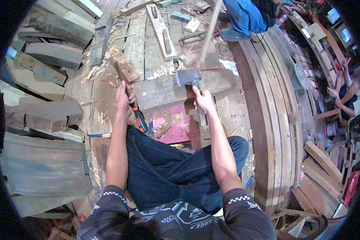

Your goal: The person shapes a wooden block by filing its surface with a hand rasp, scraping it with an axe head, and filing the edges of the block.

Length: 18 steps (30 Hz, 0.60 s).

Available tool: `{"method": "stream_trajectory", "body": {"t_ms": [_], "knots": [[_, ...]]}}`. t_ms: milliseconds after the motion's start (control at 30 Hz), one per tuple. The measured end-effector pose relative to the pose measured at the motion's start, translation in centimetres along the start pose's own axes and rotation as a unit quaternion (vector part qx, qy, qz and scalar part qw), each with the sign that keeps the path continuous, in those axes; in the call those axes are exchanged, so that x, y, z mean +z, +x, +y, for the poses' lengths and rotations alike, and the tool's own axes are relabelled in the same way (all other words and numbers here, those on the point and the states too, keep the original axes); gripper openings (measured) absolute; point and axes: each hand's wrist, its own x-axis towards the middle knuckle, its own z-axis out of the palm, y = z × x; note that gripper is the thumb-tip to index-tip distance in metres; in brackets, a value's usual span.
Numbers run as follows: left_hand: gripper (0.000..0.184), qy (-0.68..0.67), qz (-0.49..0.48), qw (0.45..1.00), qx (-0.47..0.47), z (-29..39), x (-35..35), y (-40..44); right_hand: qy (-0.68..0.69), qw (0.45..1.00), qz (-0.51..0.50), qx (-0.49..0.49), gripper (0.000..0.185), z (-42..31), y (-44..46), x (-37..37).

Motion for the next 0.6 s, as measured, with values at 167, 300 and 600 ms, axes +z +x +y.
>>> {"method": "stream_trajectory", "body": {"t_ms": [167,300,600], "knots": [[0.035,-0.018,-0.003,1.0,-0.013,-0.1,-1.0,0.3,0.308,0.945,-0.096,-0.053,0.039,-0.1,-2.7,-2.1],[0.034,-0.006,-0.022,1.0,-0.012,-0.6,-1.3,0.7,0.297,0.95,-0.092,0.033,0.047,-1.2,-1.1,-2.2],[0.032,-0.023,-0.019,0.999,-0.01,-0.3,-1.0,0.5,-0.212,0.953,0.216,0.021,0.07,0.9,2.7,-5.1]]}}
